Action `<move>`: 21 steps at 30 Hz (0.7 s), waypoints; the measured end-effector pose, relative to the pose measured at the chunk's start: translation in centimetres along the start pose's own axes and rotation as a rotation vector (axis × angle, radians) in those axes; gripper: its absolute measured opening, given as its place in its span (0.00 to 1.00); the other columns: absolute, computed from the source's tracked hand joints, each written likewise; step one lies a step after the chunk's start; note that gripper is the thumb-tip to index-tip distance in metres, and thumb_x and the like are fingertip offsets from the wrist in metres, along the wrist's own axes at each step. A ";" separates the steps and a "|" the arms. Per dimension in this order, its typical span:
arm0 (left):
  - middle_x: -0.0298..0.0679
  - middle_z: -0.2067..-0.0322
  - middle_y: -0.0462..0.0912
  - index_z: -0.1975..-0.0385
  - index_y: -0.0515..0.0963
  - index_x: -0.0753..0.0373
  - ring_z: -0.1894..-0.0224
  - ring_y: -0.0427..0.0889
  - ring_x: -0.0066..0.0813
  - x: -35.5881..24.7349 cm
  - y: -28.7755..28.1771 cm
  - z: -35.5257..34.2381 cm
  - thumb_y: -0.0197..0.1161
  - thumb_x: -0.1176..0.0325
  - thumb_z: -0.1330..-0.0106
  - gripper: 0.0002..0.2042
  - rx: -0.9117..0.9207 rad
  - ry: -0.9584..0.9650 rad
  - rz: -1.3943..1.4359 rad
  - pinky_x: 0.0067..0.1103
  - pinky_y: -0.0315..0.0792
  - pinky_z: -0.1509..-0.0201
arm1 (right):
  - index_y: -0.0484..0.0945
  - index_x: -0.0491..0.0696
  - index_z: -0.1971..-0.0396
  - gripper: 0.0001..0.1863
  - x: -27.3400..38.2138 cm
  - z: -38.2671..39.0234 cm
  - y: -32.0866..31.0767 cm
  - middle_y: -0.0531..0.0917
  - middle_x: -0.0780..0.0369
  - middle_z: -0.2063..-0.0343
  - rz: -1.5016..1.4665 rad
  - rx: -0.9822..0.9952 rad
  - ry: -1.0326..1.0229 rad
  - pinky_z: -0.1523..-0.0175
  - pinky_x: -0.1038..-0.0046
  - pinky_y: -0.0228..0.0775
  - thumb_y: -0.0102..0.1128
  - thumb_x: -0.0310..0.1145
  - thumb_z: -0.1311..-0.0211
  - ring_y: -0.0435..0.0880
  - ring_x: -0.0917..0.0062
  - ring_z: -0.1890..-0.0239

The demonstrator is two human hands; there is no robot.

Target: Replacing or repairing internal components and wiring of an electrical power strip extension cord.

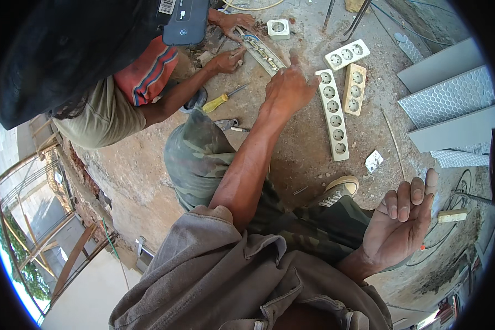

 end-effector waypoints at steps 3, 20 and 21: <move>0.65 0.52 0.74 0.35 0.46 0.76 0.45 0.73 0.54 0.2 0.1 0.0 0.58 0.51 0.41 0.44 0.010 -0.012 0.014 0.32 0.66 0.41 | 0.55 0.34 0.39 0.23 0.1 0.1 0.0 0.69 0.60 0.64 0.019 -0.014 -0.005 0.68 0.78 0.66 0.37 0.32 0.29 0.66 0.82 0.72; 0.67 0.54 0.74 0.36 0.45 0.78 0.46 0.73 0.56 -0.5 0.7 0.4 0.57 0.52 0.40 0.43 0.023 0.018 -0.018 0.33 0.65 0.40 | 0.56 0.35 0.40 0.22 0.8 -0.3 -0.3 0.71 0.60 0.66 -0.007 -0.035 0.002 0.68 0.79 0.66 0.36 0.32 0.27 0.67 0.83 0.73; 0.66 0.54 0.75 0.35 0.45 0.78 0.47 0.74 0.56 -0.3 0.9 0.3 0.56 0.52 0.40 0.43 0.036 0.011 -0.033 0.34 0.66 0.41 | 0.56 0.35 0.40 0.22 0.7 -0.5 -0.3 0.71 0.60 0.66 -0.010 -0.039 0.004 0.68 0.79 0.66 0.36 0.32 0.27 0.67 0.83 0.73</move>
Point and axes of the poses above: each hand's wrist, its own z-axis away from the middle knuckle, its own y-axis out of the palm, x = y × z, the point moved 10 cm from there along -z, towards the middle knuckle
